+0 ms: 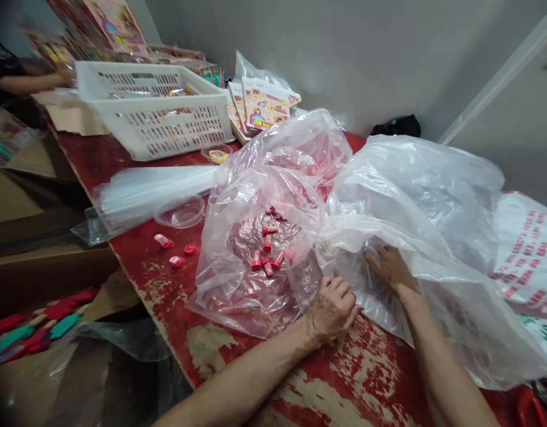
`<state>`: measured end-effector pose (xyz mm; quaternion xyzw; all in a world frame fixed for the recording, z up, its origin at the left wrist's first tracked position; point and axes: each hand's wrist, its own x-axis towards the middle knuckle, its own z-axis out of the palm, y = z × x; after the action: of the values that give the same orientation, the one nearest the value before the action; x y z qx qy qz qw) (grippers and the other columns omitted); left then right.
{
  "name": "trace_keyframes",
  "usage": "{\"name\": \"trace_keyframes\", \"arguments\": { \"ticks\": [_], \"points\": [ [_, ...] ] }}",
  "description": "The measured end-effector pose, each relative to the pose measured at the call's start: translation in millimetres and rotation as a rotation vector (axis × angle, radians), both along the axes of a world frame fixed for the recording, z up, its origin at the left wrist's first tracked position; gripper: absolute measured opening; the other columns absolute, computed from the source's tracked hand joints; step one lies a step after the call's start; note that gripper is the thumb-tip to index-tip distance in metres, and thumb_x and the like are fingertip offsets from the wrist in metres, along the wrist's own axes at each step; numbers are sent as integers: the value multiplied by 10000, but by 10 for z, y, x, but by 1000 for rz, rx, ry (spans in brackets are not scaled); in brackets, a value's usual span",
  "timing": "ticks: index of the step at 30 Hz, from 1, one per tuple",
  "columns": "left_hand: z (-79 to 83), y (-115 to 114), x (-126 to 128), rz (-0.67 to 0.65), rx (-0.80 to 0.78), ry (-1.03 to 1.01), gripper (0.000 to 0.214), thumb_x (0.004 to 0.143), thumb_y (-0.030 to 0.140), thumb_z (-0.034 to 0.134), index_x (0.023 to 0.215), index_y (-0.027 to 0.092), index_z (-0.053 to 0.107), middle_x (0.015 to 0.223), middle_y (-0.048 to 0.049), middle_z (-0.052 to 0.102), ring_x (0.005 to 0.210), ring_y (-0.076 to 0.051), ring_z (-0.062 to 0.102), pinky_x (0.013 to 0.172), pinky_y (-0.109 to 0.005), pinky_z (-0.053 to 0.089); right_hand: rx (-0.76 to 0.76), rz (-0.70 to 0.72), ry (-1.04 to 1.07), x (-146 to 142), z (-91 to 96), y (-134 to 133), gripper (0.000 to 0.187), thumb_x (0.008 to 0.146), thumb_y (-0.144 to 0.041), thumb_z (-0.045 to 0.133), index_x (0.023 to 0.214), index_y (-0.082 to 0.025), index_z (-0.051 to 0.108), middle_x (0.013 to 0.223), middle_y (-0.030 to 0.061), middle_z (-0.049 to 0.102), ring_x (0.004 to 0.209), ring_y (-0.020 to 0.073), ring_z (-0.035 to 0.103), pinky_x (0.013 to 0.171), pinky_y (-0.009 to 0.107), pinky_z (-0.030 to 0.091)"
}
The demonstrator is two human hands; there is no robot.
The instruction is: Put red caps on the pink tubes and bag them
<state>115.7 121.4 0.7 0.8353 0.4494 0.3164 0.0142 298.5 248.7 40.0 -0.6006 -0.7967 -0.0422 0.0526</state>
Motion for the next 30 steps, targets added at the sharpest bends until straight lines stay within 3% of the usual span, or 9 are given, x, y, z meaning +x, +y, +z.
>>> {"name": "trace_keyframes", "arguments": {
  "ticks": [4,7,10,15,18,20,24,28,30],
  "points": [
    [2,-23,4,23,6,4,242,879,336,493,763,143,583,863,-69,583,909,-219,519,750,-378,352,-47,-42,-115,-137,34,-358,400,905,-448,424,1172,-209,605,1065,119,625,975,251,595,814,346,457],
    [14,-43,3,19,20,33,226,883,301,481,759,144,587,860,-66,590,914,-222,523,771,-387,356,17,-22,-135,-258,41,-631,394,879,-435,452,1197,-245,586,1287,116,528,1110,265,535,896,387,420],
    [46,-94,-9,-33,64,90,194,874,255,480,755,147,589,862,-65,598,910,-222,529,776,-387,358,182,-63,-139,-337,23,-918,437,879,-406,435,1236,-184,555,1362,179,450,1167,322,480,914,477,387],
    [184,-439,-173,-112,182,40,125,832,210,517,746,143,576,825,-57,591,824,-178,530,743,-329,369,618,31,-54,-316,-182,-1450,360,916,-338,382,1124,-156,613,1212,173,578,1097,293,530,924,460,362],
    [305,-677,-466,-12,228,-139,121,822,179,489,748,154,582,739,-42,575,738,-157,510,707,-302,375,619,126,15,-286,-406,-1718,325,938,-305,381,1071,-161,640,1024,130,676,870,240,615,809,388,415],
    [396,-703,-741,191,198,-263,172,835,163,447,760,166,601,690,-43,564,703,-164,501,695,-305,381,565,183,78,-284,-546,-1825,352,959,-291,350,1020,-150,666,936,116,705,784,216,635,758,345,433],
    [574,-331,-1300,582,-92,-377,233,848,124,406,829,162,635,819,-81,622,833,-192,554,773,-305,418,528,97,145,-300,-693,-1873,446,980,-353,310,959,-154,708,857,104,733,672,204,659,673,299,447],
    [666,203,-1648,639,-209,-368,257,793,60,428,847,152,661,908,-81,668,874,-185,597,791,-284,437,511,42,163,-304,-694,-1850,470,982,-355,295,971,-145,716,866,106,738,675,197,673,659,279,443],
    [671,337,-1739,639,-268,-340,250,773,59,447,836,144,674,899,-80,680,850,-184,611,780,-281,443,505,21,173,-307,-681,-1847,464,978,-340,297,959,-139,714,901,109,735,687,190,674,663,271,441]
  ]
}}
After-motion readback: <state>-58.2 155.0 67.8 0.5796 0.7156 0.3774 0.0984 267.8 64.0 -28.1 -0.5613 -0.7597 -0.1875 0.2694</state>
